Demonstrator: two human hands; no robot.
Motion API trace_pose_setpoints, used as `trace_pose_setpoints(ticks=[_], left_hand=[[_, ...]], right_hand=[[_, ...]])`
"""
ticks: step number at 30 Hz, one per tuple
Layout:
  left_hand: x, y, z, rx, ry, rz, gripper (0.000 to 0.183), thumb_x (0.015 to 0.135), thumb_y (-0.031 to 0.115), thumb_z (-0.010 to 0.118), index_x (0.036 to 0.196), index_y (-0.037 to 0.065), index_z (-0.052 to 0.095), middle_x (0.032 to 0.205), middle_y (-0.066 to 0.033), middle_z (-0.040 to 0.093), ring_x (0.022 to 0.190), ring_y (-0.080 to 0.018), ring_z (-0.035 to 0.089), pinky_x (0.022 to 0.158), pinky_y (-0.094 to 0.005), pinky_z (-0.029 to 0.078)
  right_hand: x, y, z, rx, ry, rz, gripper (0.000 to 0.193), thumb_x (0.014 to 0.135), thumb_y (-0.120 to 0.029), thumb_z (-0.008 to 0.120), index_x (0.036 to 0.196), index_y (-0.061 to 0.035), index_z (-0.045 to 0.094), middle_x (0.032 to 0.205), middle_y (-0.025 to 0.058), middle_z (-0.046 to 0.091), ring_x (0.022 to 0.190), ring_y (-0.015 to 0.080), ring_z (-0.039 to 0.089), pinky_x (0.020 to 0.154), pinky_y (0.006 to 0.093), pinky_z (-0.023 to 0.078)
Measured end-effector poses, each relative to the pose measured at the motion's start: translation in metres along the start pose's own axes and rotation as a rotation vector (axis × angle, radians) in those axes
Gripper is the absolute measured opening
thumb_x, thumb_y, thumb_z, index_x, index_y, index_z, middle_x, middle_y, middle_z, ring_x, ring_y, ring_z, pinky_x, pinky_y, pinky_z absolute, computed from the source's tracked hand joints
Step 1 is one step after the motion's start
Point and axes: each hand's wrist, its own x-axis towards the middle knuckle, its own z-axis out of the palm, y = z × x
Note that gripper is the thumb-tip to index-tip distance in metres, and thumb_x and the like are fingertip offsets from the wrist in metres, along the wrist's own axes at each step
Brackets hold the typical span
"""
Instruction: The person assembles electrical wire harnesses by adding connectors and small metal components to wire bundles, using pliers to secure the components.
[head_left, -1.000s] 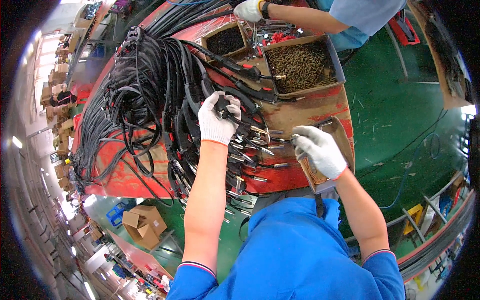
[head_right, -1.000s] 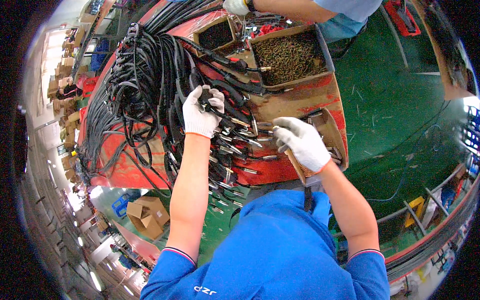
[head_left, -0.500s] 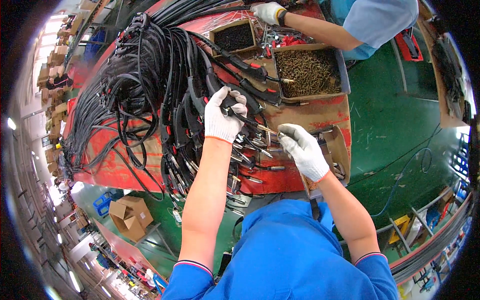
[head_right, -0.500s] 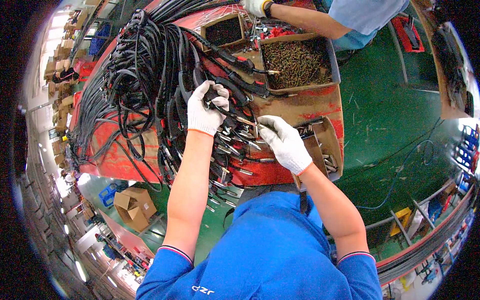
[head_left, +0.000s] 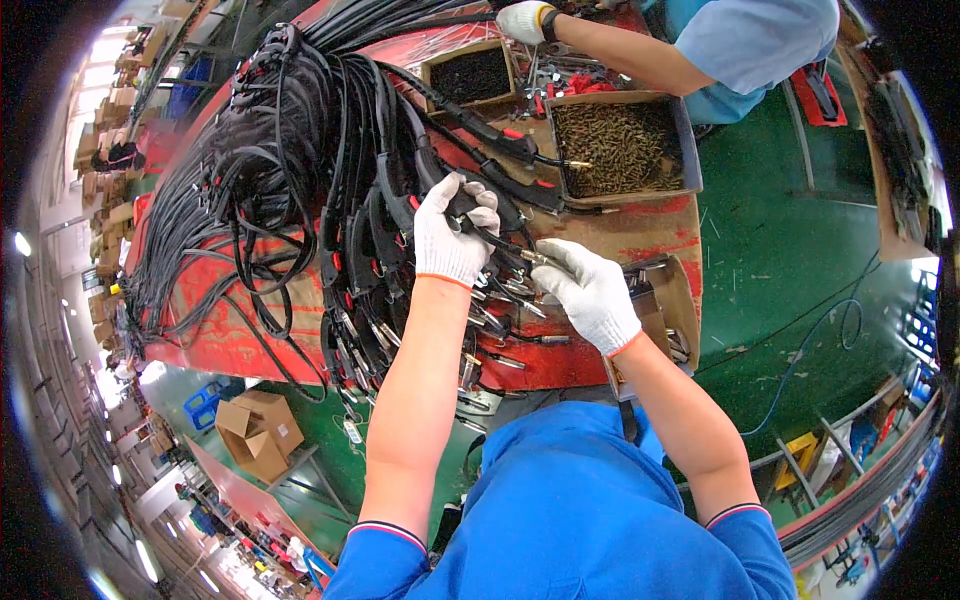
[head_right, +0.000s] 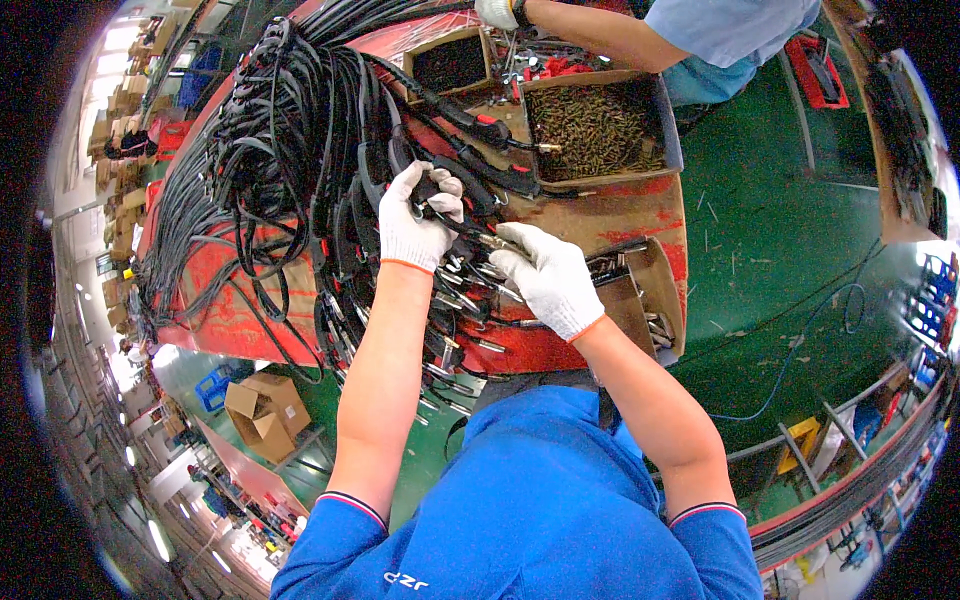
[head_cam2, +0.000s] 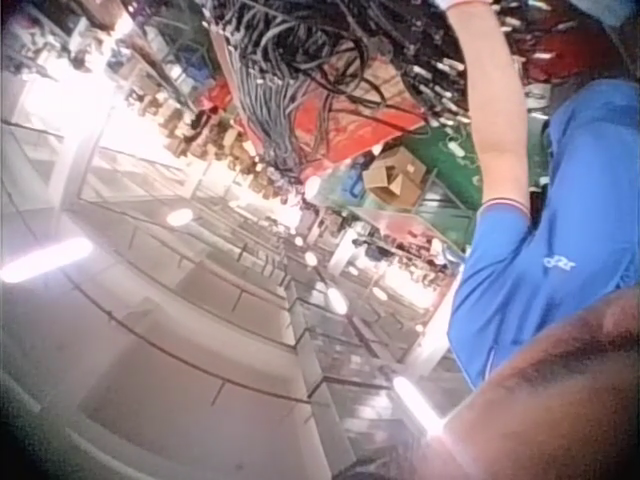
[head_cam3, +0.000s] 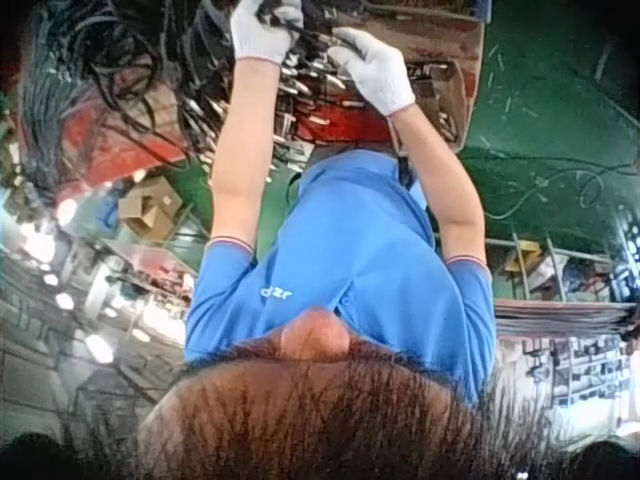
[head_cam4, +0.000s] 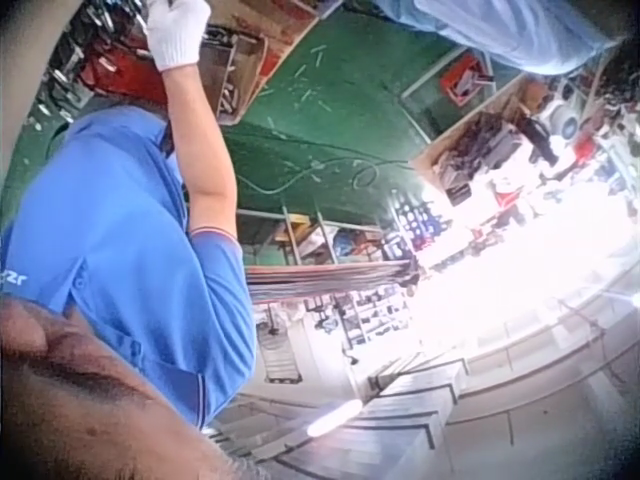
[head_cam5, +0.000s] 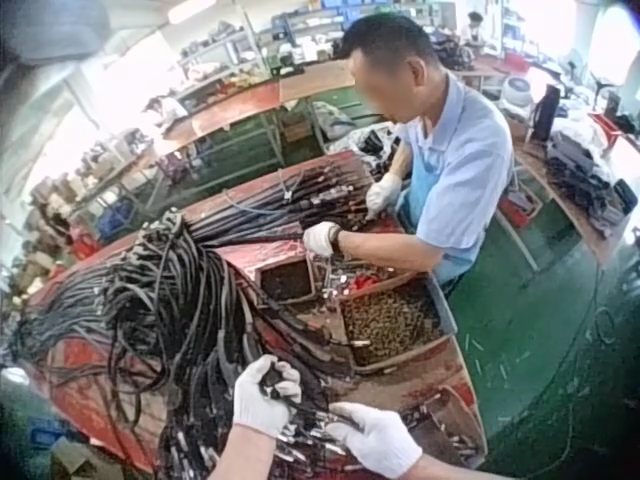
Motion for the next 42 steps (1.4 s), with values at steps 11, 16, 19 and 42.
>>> trace_pose_setpoints(ticks=[11, 16, 19, 42], left_hand=[[0.008, 0.005, -0.015, -0.016, -0.037, -0.051, 0.011, 0.095, 0.014, 0.064, 0.093, 0.004, 0.059, 0.083, -0.0072, 0.060, 0.072, -0.0211, 0.057, 0.048, -0.0249, 0.041], [0.001, 0.000, -0.010, 0.029, -0.060, 0.064, 0.007, 0.091, 0.003, 0.062, 0.097, 0.007, 0.059, 0.084, -0.0085, 0.061, 0.073, -0.0219, 0.057, 0.048, -0.0242, 0.041], [0.000, 0.002, -0.011, 0.078, -0.088, 0.089, 0.017, 0.088, -0.004, 0.059, 0.099, 0.009, 0.059, 0.086, -0.0094, 0.061, 0.074, -0.0223, 0.057, 0.048, -0.0240, 0.041], [0.012, 0.001, -0.029, 0.106, -0.039, 0.051, 0.032, 0.079, -0.014, 0.054, 0.101, 0.009, 0.055, 0.088, -0.0104, 0.058, 0.074, -0.0229, 0.057, 0.048, -0.0244, 0.039]], right_hand=[[0.002, 0.005, 0.009, -0.479, 0.109, -0.339, 0.032, 0.099, -0.035, 0.062, 0.116, -0.0086, 0.066, 0.099, 0.0173, 0.071, 0.088, 0.0377, 0.071, 0.076, 0.0468, 0.056], [0.004, 0.003, 0.013, -0.574, 0.056, -0.296, 0.030, 0.099, -0.034, 0.063, 0.114, -0.0086, 0.065, 0.090, 0.0160, 0.073, 0.084, 0.0370, 0.071, 0.071, 0.0477, 0.056], [0.007, 0.003, 0.016, -0.535, 0.021, -0.243, 0.031, 0.100, -0.036, 0.062, 0.113, -0.0076, 0.065, 0.087, 0.0164, 0.073, 0.085, 0.0376, 0.072, 0.072, 0.0479, 0.056], [0.038, 0.003, 0.017, 0.997, -0.423, 0.929, 0.046, 0.109, -0.050, 0.048, 0.084, -0.0116, 0.053, 0.053, -0.0129, 0.022, 0.038, 0.0033, 0.015, 0.036, 0.0241, 0.014]])
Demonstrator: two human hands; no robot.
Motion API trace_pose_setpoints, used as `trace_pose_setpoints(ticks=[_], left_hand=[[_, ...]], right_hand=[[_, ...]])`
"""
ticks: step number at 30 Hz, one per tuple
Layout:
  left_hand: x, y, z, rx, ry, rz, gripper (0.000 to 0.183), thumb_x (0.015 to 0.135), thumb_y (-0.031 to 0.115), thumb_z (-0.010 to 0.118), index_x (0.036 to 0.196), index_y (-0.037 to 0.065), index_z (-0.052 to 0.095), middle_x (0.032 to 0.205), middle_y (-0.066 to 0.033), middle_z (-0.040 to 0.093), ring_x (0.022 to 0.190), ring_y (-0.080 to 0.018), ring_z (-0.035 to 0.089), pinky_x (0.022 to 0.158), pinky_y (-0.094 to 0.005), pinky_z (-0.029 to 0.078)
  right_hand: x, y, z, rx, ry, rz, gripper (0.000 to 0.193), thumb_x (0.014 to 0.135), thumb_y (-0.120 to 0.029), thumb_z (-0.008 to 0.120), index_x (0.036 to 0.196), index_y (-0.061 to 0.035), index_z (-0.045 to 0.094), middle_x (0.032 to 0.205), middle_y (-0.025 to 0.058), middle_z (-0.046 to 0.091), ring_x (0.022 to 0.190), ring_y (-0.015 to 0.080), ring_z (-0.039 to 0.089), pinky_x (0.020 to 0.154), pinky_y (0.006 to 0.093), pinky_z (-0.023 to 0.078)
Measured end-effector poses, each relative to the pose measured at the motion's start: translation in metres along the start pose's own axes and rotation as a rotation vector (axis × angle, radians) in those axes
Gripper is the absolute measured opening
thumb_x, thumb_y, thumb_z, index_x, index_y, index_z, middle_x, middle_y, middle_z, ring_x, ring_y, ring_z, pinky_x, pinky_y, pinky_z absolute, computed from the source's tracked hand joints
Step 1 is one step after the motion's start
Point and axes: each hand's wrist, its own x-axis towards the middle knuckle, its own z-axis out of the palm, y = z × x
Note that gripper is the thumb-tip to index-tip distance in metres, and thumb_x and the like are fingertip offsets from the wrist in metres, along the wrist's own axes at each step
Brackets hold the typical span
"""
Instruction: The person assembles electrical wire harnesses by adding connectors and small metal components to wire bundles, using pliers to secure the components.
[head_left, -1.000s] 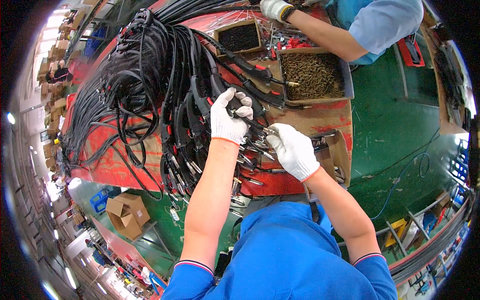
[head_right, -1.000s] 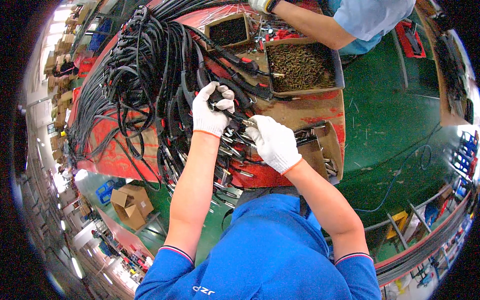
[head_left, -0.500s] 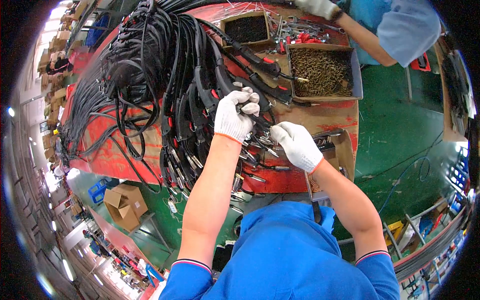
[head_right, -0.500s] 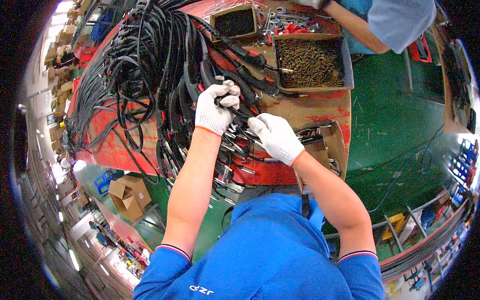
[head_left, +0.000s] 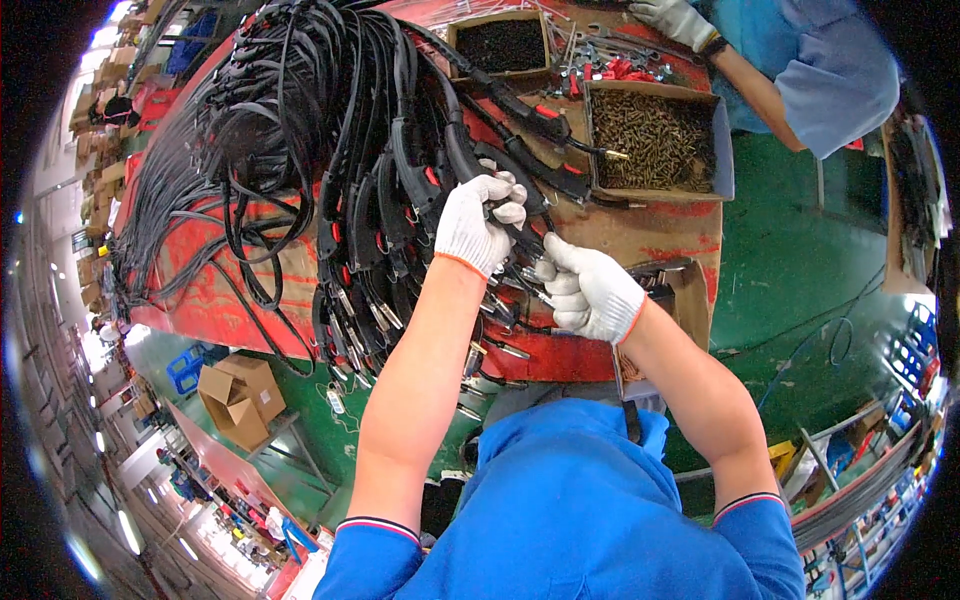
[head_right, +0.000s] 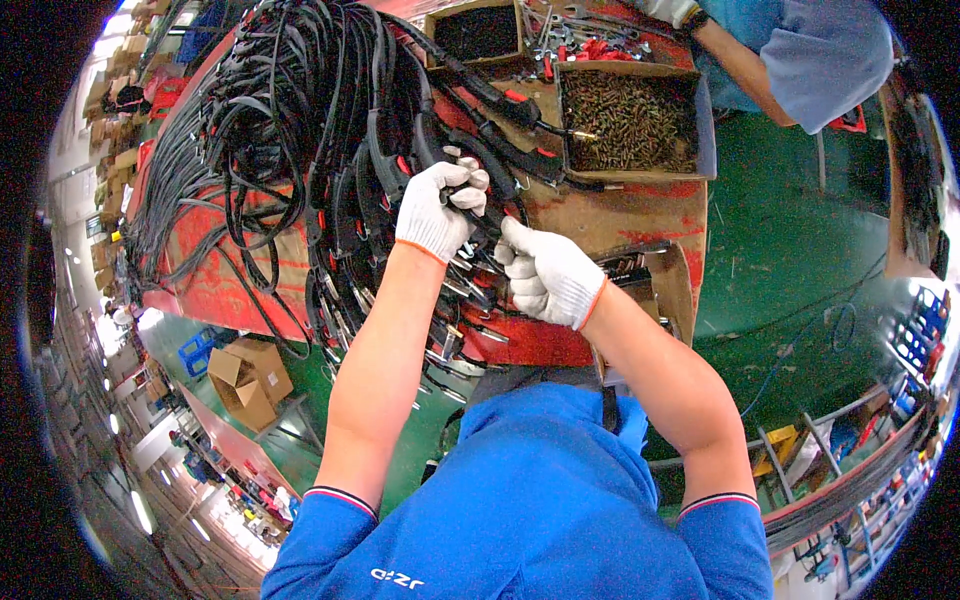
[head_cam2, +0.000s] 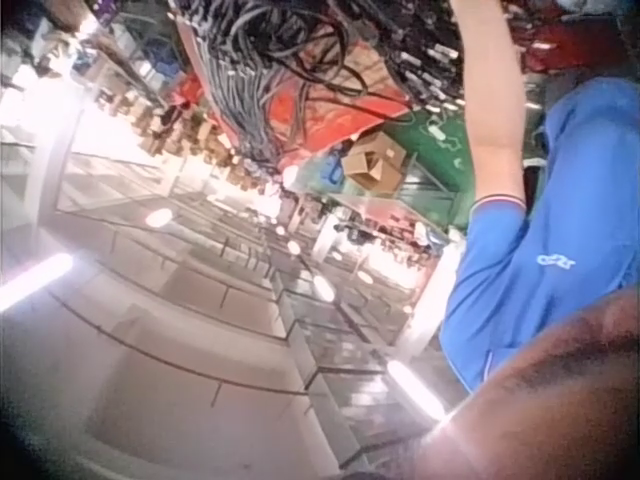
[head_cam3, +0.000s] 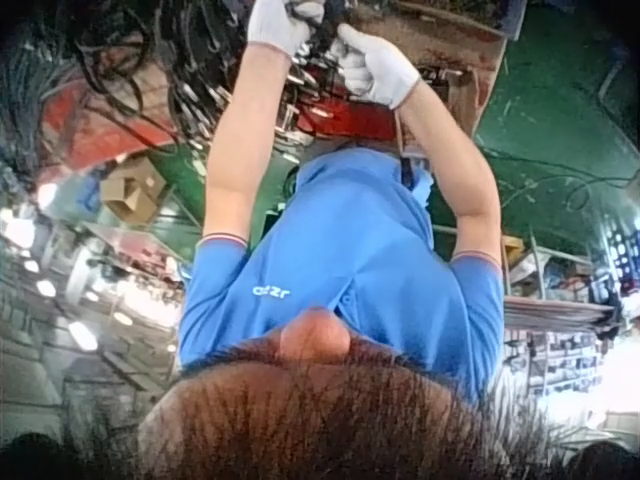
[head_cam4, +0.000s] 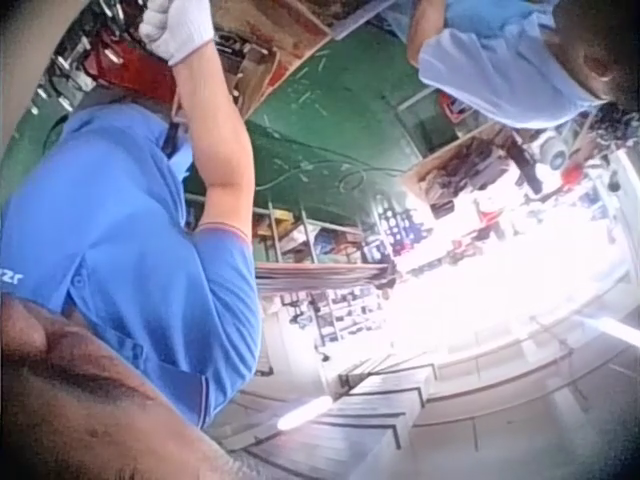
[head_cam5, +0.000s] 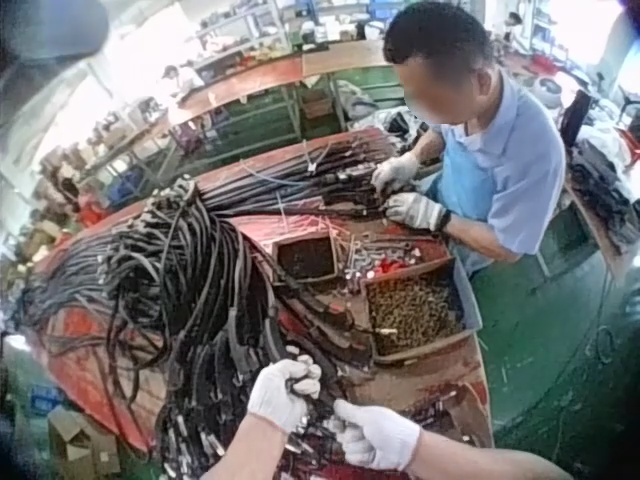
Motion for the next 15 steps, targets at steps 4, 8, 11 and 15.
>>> trace_pose_setpoints(ticks=[4, 8, 11, 15], left_hand=[[0.003, 0.000, 0.010, -0.101, 0.032, -0.034, 0.025, 0.082, -0.011, 0.056, 0.098, 0.008, 0.058, 0.087, -0.0099, 0.059, 0.074, -0.0222, 0.056, 0.047, -0.0226, 0.040], [-0.004, 0.003, 0.026, -0.049, 0.075, 0.026, 0.020, 0.084, -0.010, 0.058, 0.094, 0.007, 0.058, 0.086, -0.0106, 0.059, 0.074, -0.0222, 0.057, 0.045, -0.0213, 0.041], [-0.008, -0.001, 0.038, 0.002, 0.093, 0.044, 0.020, 0.084, -0.010, 0.057, 0.094, 0.007, 0.058, 0.086, -0.0106, 0.059, 0.074, -0.0221, 0.056, 0.046, -0.0214, 0.040], [-0.011, 0.002, 0.037, 0.018, 0.042, 0.053, 0.024, 0.082, -0.012, 0.055, 0.096, 0.007, 0.058, 0.089, -0.0110, 0.059, 0.075, -0.0222, 0.056, 0.047, -0.0221, 0.039]], right_hand=[[0.012, -0.004, -0.014, -0.694, 0.228, -0.546, 0.042, 0.107, -0.045, 0.050, 0.094, -0.0066, 0.061, 0.059, 0.0031, 0.051, 0.046, 0.0204, 0.046, 0.046, 0.0354, 0.040], [-0.018, 0.011, 0.010, -1.676, 0.619, -1.201, 0.024, 0.097, -0.032, 0.066, 0.103, -0.0081, 0.064, 0.087, 0.0163, 0.071, 0.078, 0.0342, 0.071, 0.065, 0.0461, 0.054], [-0.017, 0.010, 0.004, -1.835, 0.688, -1.331, 0.023, 0.094, -0.030, 0.070, 0.101, -0.0092, 0.063, 0.079, 0.0153, 0.069, 0.073, 0.0328, 0.071, 0.061, 0.0448, 0.053], [-0.005, 0.012, -0.002, -1.793, 0.629, -1.298, 0.023, 0.094, -0.029, 0.070, 0.101, -0.0081, 0.063, 0.070, 0.0157, 0.067, 0.065, 0.0347, 0.069, 0.058, 0.0454, 0.053]])
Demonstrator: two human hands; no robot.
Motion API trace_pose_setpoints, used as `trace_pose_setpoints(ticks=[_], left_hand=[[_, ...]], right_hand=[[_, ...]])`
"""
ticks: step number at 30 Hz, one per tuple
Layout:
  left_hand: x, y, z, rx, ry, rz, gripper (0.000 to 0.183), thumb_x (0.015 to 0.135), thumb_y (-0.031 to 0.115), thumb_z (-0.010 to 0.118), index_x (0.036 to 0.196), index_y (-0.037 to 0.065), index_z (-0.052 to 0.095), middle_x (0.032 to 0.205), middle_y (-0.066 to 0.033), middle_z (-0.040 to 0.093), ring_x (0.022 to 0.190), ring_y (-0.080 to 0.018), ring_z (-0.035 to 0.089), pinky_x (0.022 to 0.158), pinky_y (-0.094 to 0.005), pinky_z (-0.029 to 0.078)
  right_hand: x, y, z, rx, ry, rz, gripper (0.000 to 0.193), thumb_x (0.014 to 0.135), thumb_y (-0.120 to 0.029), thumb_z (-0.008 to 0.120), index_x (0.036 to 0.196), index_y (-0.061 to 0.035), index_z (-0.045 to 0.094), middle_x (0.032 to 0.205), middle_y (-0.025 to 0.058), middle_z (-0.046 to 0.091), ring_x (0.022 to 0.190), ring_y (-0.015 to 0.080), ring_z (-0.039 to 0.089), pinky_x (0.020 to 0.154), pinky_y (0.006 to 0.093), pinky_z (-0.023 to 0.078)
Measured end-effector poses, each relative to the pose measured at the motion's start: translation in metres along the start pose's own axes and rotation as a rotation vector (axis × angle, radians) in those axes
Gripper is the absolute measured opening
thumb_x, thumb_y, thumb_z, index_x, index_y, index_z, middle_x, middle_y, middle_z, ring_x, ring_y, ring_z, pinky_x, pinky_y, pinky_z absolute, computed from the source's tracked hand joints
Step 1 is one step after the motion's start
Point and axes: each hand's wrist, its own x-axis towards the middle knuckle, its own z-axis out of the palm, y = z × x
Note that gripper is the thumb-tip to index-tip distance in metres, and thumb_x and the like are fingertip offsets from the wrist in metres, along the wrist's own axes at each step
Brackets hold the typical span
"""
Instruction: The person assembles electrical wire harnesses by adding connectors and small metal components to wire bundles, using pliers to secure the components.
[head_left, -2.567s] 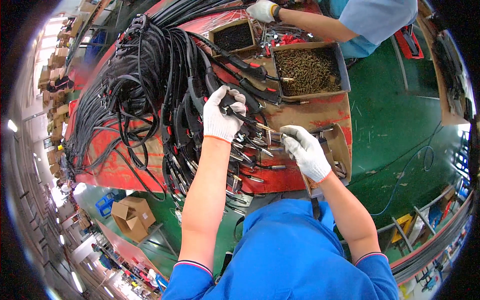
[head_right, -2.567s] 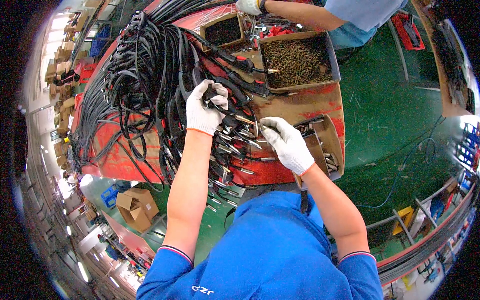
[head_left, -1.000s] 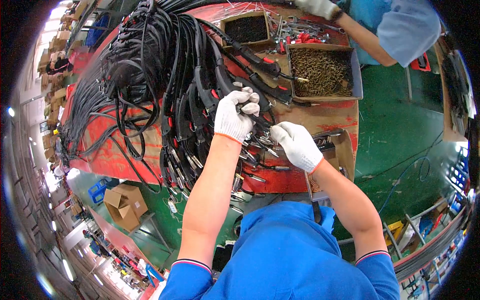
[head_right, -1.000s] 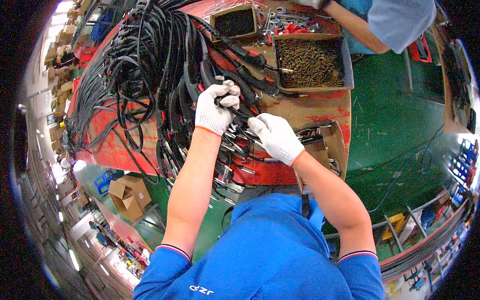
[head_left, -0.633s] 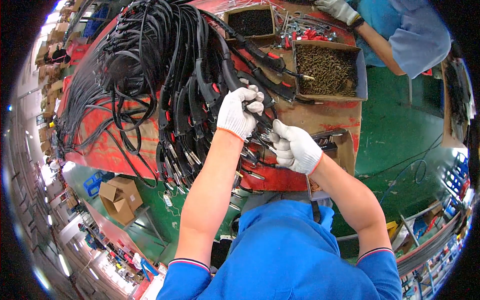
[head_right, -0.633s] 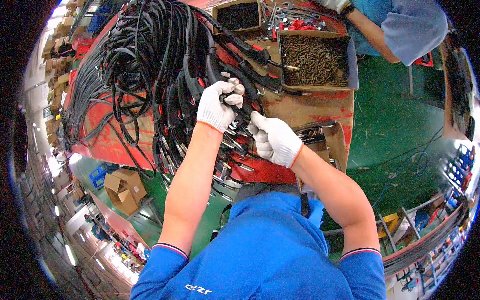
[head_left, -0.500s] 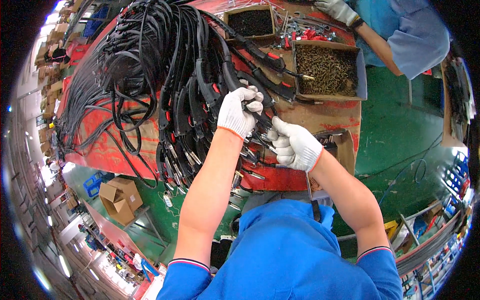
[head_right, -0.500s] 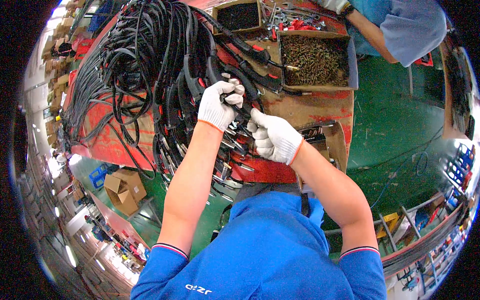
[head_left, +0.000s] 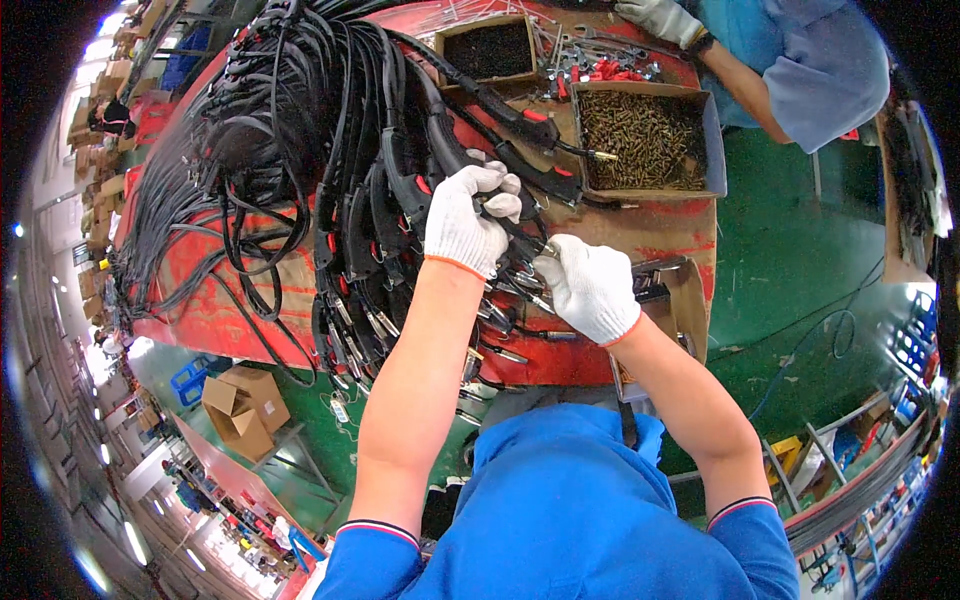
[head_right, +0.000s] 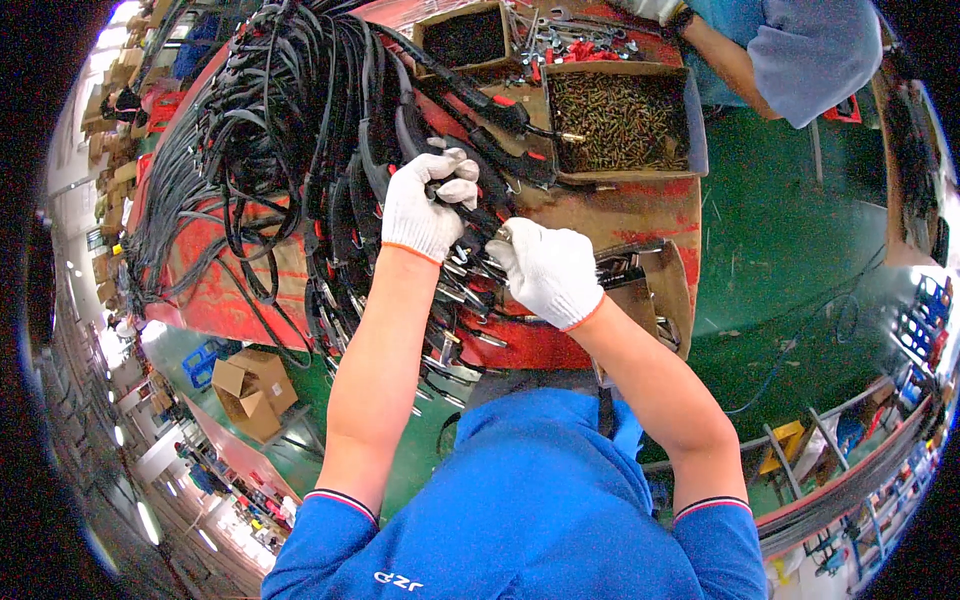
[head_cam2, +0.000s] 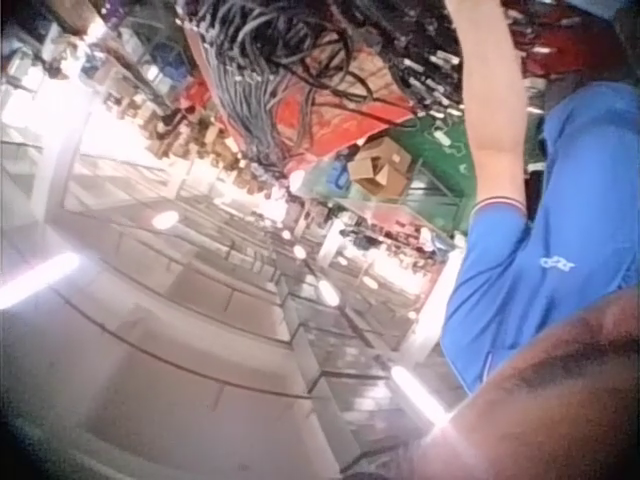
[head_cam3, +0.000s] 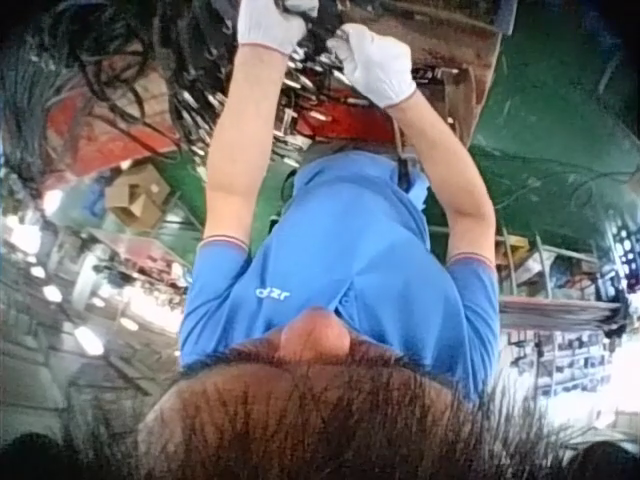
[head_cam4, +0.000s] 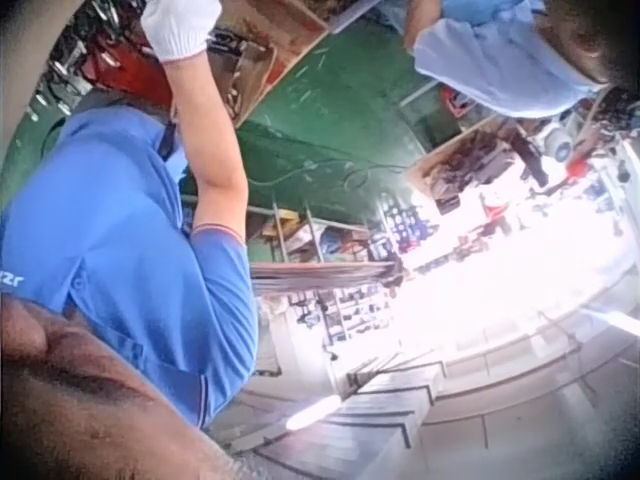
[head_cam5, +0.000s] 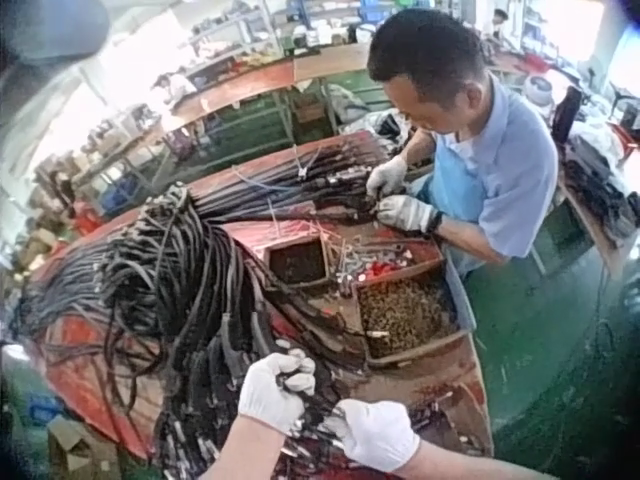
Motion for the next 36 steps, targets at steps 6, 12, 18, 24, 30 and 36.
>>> trace_pose_setpoints(ticks=[6, 12, 18, 24, 30, 36], left_hand=[[-0.001, 0.002, -0.006, 0.058, -0.045, 0.026, 0.027, 0.080, -0.013, 0.053, 0.099, 0.005, 0.057, 0.092, -0.0119, 0.060, 0.075, -0.0224, 0.055, 0.048, -0.0226, 0.039], [-0.004, 0.008, -0.005, 0.092, -0.060, 0.041, 0.027, 0.081, -0.013, 0.053, 0.102, 0.003, 0.059, 0.093, -0.0138, 0.060, 0.076, -0.0227, 0.055, 0.049, -0.0224, 0.040], [-0.006, 0.032, -0.008, -0.297, -0.218, -0.254, 0.022, 0.084, -0.010, 0.055, 0.099, 0.004, 0.061, 0.096, -0.0131, 0.059, 0.086, -0.0226, 0.058, 0.054, -0.0217, 0.046], [-0.023, 0.056, -0.006, -0.406, -0.305, -0.289, 0.025, 0.087, 0.004, 0.064, 0.111, -0.001, 0.061, 0.111, -0.0131, 0.063, 0.105, -0.0246, 0.066, 0.062, -0.0239, 0.058], [-0.022, 0.061, -0.015, -0.452, -0.330, -0.348, 0.026, 0.090, 0.005, 0.063, 0.114, -0.004, 0.059, 0.114, -0.0150, 0.064, 0.103, -0.0274, 0.068, 0.059, -0.0251, 0.059], [-0.026, 0.070, -0.017, -0.350, -0.332, -0.306, 0.030, 0.093, 0.011, 0.063, 0.119, -0.004, 0.057, 0.116, -0.0152, 0.064, 0.100, -0.0273, 0.069, 0.058, -0.0244, 0.057]], right_hand=[[0.001, 0.000, 0.017, 0.428, -0.058, 0.181, 0.031, 0.099, -0.035, 0.065, 0.097, -0.0043, 0.063, 0.070, 0.0187, 0.067, 0.059, 0.0362, 0.067, 0.056, 0.0466, 0.052], [0.010, -0.003, 0.005, 1.392, -0.497, 0.888, 0.049, 0.107, -0.049, 0.053, 0.106, -0.0027, 0.066, 0.060, -0.0047, 0.044, 0.047, 0.0095, 0.037, 0.042, 0.0281, 0.029], [0.024, -0.002, -0.020, 1.394, -0.464, 1.048, 0.079, 0.105, -0.069, 0.031, 0.113, 0.0005, 0.066, 0.061, -0.0059, 0.041, 0.047, 0.0061, 0.031, 0.042, 0.0249, 0.020], [-0.016, 0.025, -0.017, 1.365, -0.174, 1.079, 0.074, 0.107, -0.064, 0.031, 0.110, -0.0014, 0.071, 0.061, -0.0051, 0.042, 0.046, 0.0069, 0.028, 0.043, 0.0265, 0.021], [-0.053, 0.029, -0.008, 1.421, -0.077, 1.068, 0.067, 0.110, -0.057, 0.032, 0.106, -0.0020, 0.070, 0.062, -0.0045, 0.044, 0.046, 0.0073, 0.032, 0.043, 0.0266, 0.025], [-0.056, 0.032, -0.015, 1.391, -0.037, 1.048, 0.060, 0.110, -0.052, 0.037, 0.105, -0.0020, 0.070, 0.063, -0.0041, 0.046, 0.048, 0.0072, 0.036, 0.044, 0.0258, 0.028]])
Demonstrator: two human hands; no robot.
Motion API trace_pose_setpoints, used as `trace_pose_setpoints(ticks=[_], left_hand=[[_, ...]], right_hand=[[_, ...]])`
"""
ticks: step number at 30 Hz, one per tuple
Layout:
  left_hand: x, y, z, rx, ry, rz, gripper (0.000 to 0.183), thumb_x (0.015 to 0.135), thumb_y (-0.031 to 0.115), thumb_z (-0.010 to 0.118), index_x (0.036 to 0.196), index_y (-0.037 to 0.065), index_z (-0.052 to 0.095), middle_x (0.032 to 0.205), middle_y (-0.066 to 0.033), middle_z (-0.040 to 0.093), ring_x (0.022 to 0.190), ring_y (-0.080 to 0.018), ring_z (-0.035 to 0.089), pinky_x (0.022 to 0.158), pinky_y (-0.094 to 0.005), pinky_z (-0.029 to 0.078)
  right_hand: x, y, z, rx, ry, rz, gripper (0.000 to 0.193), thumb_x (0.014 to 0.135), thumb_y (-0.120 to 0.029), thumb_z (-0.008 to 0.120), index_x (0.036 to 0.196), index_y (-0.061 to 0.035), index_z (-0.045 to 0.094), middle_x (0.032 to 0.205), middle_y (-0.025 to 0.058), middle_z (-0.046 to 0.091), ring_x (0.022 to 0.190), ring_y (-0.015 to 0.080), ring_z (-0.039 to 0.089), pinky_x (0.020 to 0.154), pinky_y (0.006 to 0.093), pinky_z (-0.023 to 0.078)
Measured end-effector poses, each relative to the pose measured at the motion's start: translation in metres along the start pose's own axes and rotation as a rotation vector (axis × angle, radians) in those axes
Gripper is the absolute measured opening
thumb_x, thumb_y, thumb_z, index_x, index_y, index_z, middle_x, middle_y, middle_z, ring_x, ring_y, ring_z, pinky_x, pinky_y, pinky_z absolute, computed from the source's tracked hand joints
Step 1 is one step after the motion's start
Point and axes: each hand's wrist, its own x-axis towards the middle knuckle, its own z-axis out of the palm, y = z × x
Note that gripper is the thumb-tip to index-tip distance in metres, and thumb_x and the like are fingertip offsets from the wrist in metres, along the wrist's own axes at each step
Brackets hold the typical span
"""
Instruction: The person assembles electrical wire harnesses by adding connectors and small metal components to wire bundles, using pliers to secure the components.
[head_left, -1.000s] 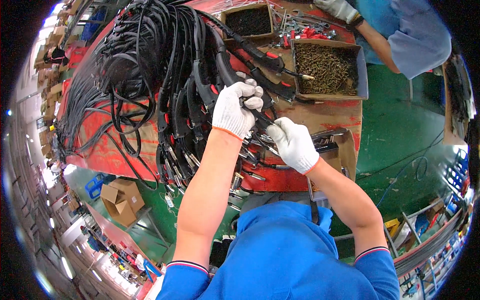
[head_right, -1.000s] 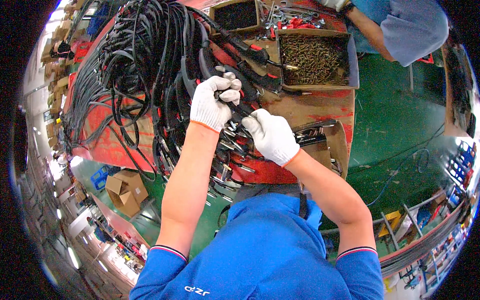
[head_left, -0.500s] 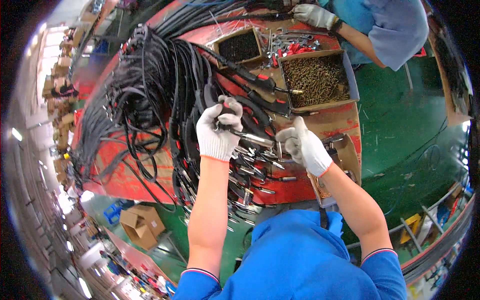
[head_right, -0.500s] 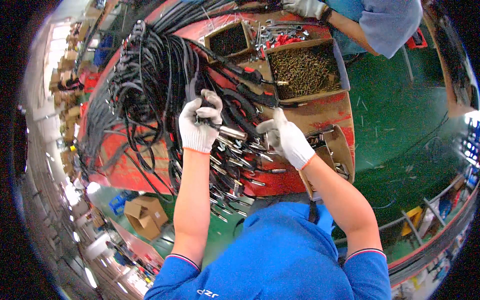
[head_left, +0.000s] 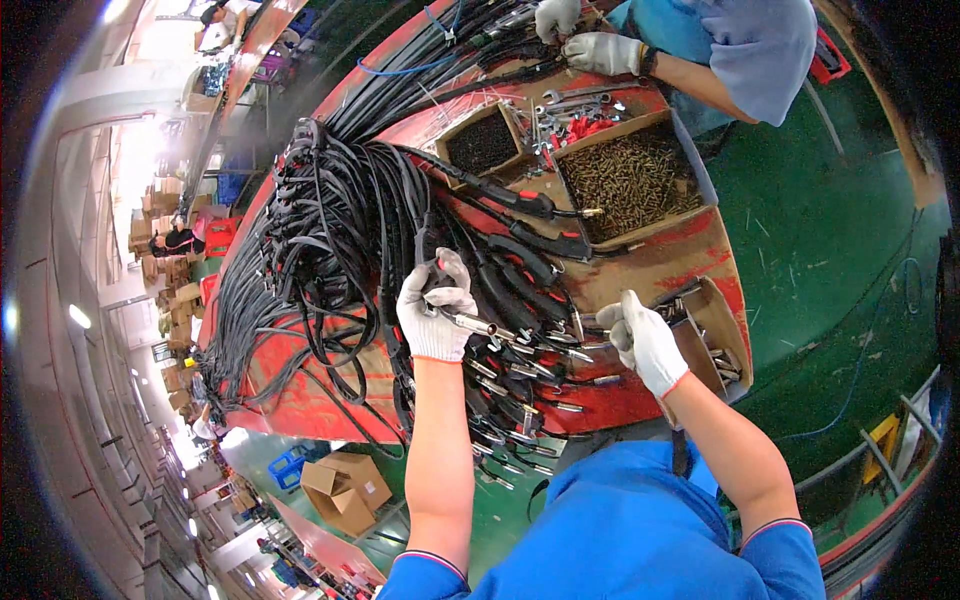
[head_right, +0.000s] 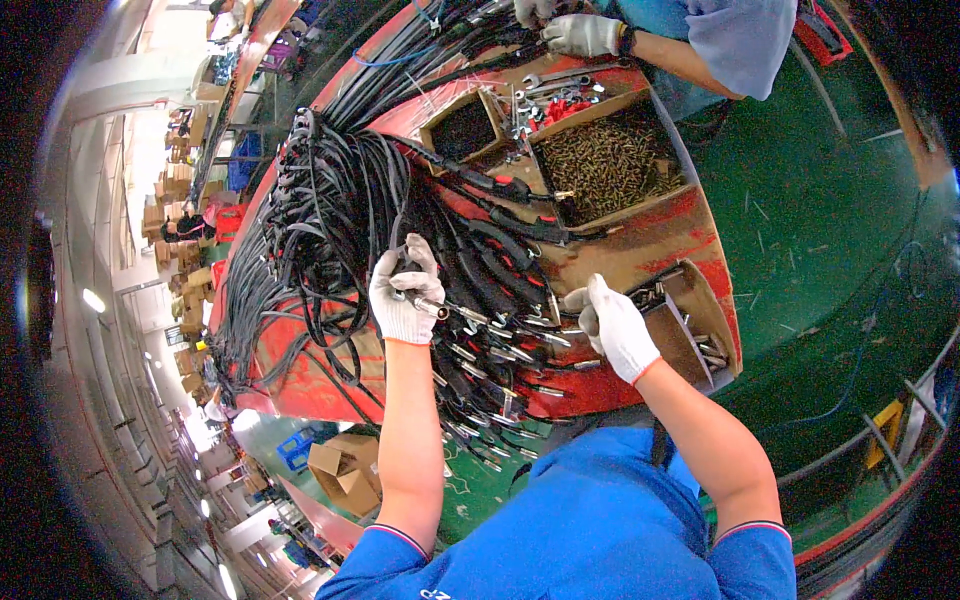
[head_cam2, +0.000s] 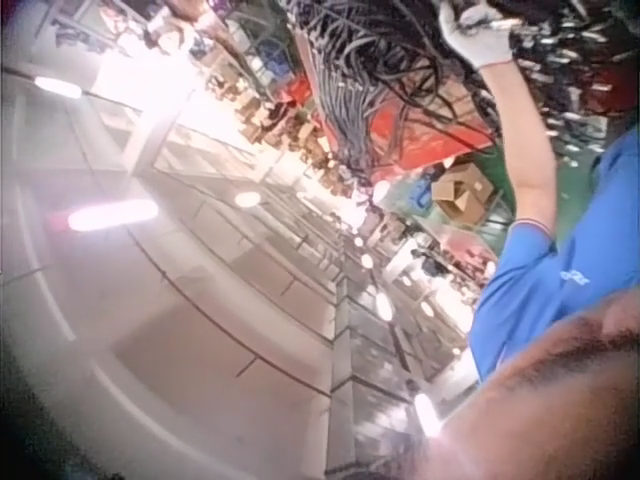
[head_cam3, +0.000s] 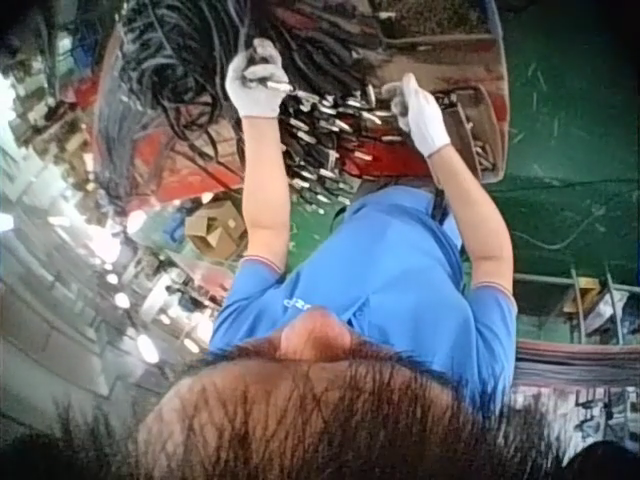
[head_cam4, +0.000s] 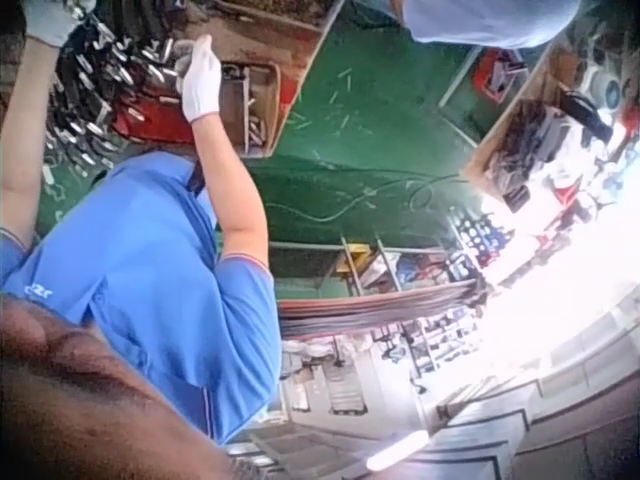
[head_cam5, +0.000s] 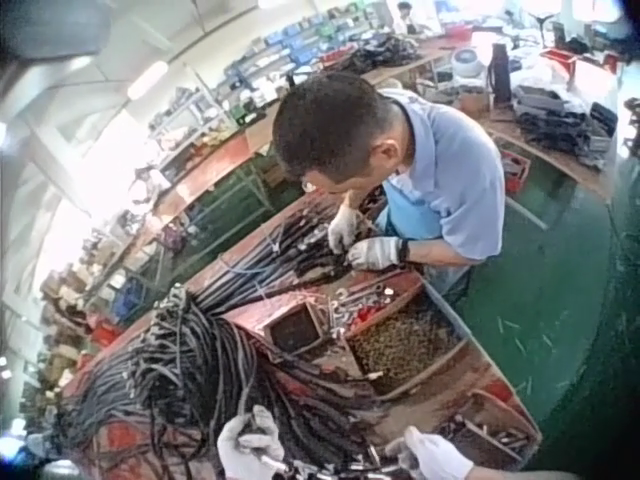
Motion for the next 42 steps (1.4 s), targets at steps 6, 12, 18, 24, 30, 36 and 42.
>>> trace_pose_setpoints(ticks=[6, 12, 18, 24, 30, 36, 42], left_hand=[[-0.029, 0.027, 0.002, 0.904, 0.418, 0.099, 0.024, 0.097, 0.021, 0.061, 0.114, 0.005, 0.064, 0.108, -0.0148, 0.071, 0.087, -0.0292, 0.072, 0.060, -0.0277, 0.056], [-0.049, 0.032, -0.034, 1.578, 0.692, 0.150, 0.027, 0.092, 0.025, 0.071, 0.109, 0.004, 0.067, 0.091, -0.0071, 0.071, 0.069, -0.0198, 0.069, 0.061, -0.0347, 0.058], [-0.062, 0.043, -0.032, 2.267, 0.941, 0.252, 0.048, 0.081, 0.040, 0.075, 0.091, -0.006, 0.072, 0.079, -0.0182, 0.072, 0.072, -0.0273, 0.073, 0.067, -0.0384, 0.057], [-0.064, 0.057, -0.029, 2.463, 0.970, 0.290, 0.056, 0.078, 0.047, 0.072, 0.096, -0.006, 0.071, 0.087, -0.0259, 0.072, 0.088, -0.0376, 0.073, 0.082, -0.0441, 0.054], [-0.066, 0.061, -0.042, 2.522, 0.952, 0.127, 0.046, 0.086, 0.042, 0.073, 0.097, -0.003, 0.071, 0.083, -0.0177, 0.071, 0.078, -0.0262, 0.072, 0.070, -0.0395, 0.058], [-0.065, 0.025, 0.000, 2.755, 1.134, 0.164, 0.067, 0.082, 0.056, 0.068, 0.120, 0.001, 0.070, 0.115, -0.0240, 0.072, 0.107, -0.0391, 0.070, 0.096, -0.0469, 0.053], [0.013, -0.024, 0.007, 2.341, 0.558, 0.760, 0.041, 0.090, 0.035, 0.074, 0.113, 0.002, 0.071, 0.098, -0.0107, 0.074, 0.087, -0.0229, 0.071, 0.081, -0.0371, 0.057]], right_hand=[[-0.009, -0.007, -0.016, -0.122, 0.036, -0.092, 0.053, 0.110, -0.049, 0.042, 0.104, -0.0046, 0.069, 0.064, -0.0045, 0.046, 0.050, 0.0063, 0.039, 0.046, 0.0253, 0.030], [-0.009, 0.005, -0.025, -0.157, 0.032, -0.079, 0.050, 0.109, -0.047, 0.043, 0.103, -0.0051, 0.069, 0.065, -0.0034, 0.048, 0.052, 0.0074, 0.040, 0.046, 0.0267, 0.032], [-0.011, 0.008, -0.022, -0.324, -0.008, -0.128, 0.046, 0.109, -0.041, 0.043, 0.102, -0.0047, 0.070, 0.070, -0.0014, 0.053, 0.060, 0.0087, 0.046, 0.054, 0.0269, 0.038], [-0.013, 0.006, -0.046, -0.356, 0.063, -0.192, 0.039, 0.110, -0.037, 0.047, 0.105, -0.0062, 0.070, 0.072, -0.0044, 0.050, 0.055, 0.0062, 0.040, 0.049, 0.0246, 0.034], [-0.009, 0.011, -0.060, -0.377, 0.070, -0.209, 0.035, 0.109, -0.036, 0.049, 0.104, -0.0082, 0.069, 0.070, -0.0074, 0.047, 0.056, 0.0029, 0.037, 0.048, 0.0218, 0.030], [-0.003, 0.016, -0.055, -0.479, 0.049, -0.314, 0.034, 0.108, -0.032, 0.051, 0.103, -0.0037, 0.070, 0.072, -0.0041, 0.052, 0.064, 0.0063, 0.043, 0.056, 0.0258, 0.035], [-0.006, 0.005, -0.058, -0.624, 0.094, -0.339, 0.033, 0.106, -0.026, 0.051, 0.108, 0.0028, 0.067, 0.100, 0.0152, 0.072, 0.093, 0.0248, 0.066, 0.086, 0.0352, 0.051]])
